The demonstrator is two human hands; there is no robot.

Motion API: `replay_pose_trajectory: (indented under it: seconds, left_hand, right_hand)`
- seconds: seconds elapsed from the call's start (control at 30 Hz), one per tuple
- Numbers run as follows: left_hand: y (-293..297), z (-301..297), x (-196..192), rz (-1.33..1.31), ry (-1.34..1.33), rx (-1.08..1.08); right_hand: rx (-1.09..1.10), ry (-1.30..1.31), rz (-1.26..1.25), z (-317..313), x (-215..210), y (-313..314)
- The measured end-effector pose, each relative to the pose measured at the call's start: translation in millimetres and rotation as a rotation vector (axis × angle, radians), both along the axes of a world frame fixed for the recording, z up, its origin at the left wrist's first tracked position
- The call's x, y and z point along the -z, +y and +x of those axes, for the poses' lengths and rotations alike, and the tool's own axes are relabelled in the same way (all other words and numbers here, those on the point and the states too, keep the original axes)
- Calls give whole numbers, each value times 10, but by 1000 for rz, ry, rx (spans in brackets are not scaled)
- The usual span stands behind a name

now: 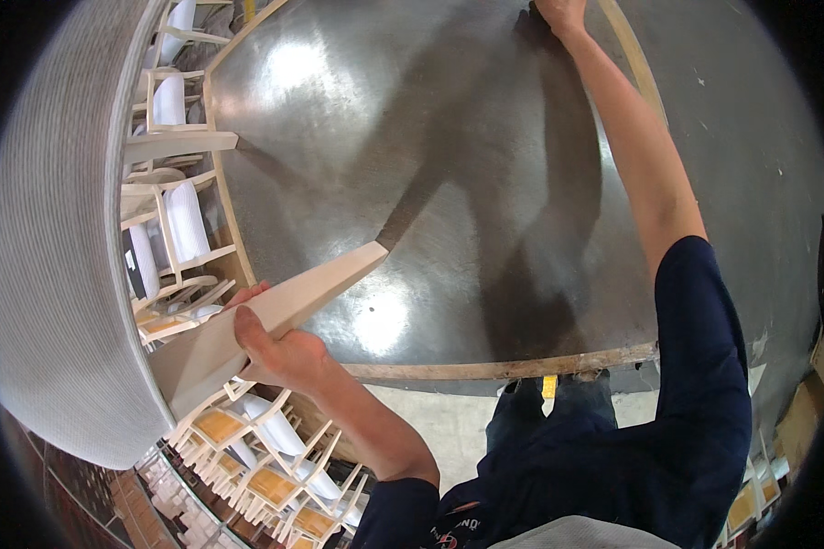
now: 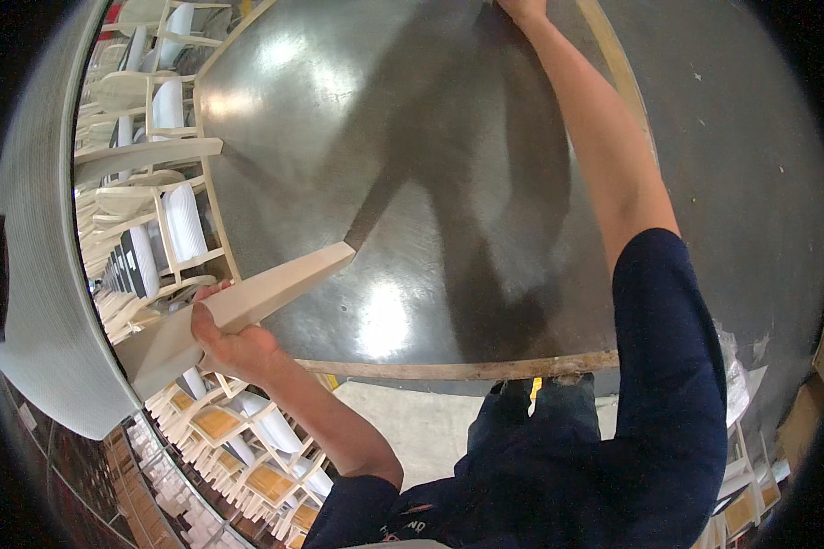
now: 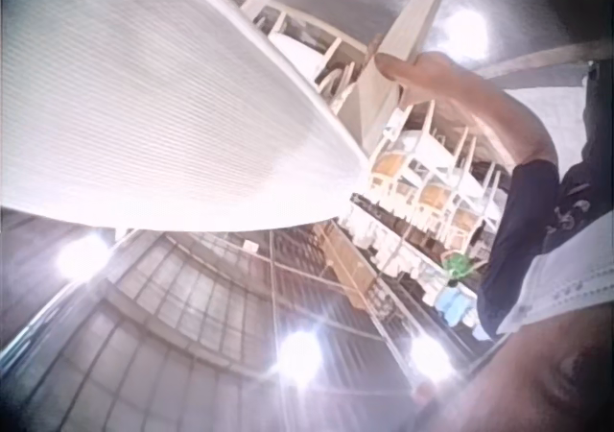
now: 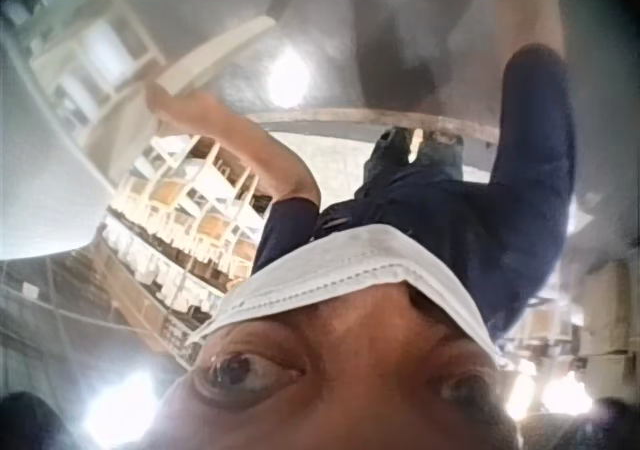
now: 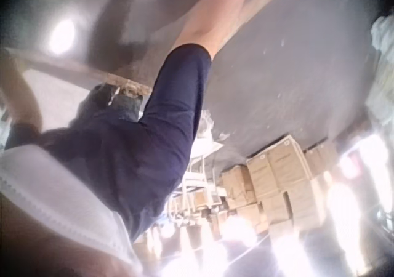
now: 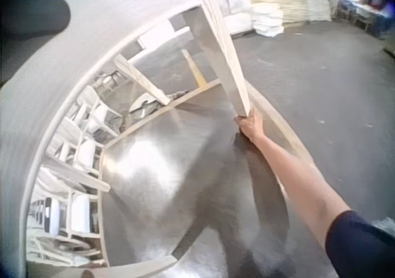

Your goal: The person assembles white chairs by attaching legs to chair frames using a hammer. They repeatedly pick up chair frames, position legs, and tap them into place. The person moves between stacks of chairs and a workbench, handling multiple chair units in sequence.

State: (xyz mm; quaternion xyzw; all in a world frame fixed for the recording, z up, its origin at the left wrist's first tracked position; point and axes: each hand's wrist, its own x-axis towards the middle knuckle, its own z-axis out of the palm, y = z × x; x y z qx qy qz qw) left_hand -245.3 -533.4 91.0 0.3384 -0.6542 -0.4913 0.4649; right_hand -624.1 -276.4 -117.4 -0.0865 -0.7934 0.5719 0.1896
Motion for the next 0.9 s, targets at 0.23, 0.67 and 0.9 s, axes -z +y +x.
replay_pose_trajectory:
  seconds: [0.23, 0.67, 0.9]
  left_hand:
    - [67, -157, 14, -60, -33, -102]
    - [190, -330, -2, -112, -100, -133]
    - [288, -382, -17, -153, -156, -209]
  right_hand:
    - [-59, -3, -106, -274, 35, -157]
    - [-79, -26, -44, -719, 178, -142]
    - [-1, 66, -14, -873, 260, -211]
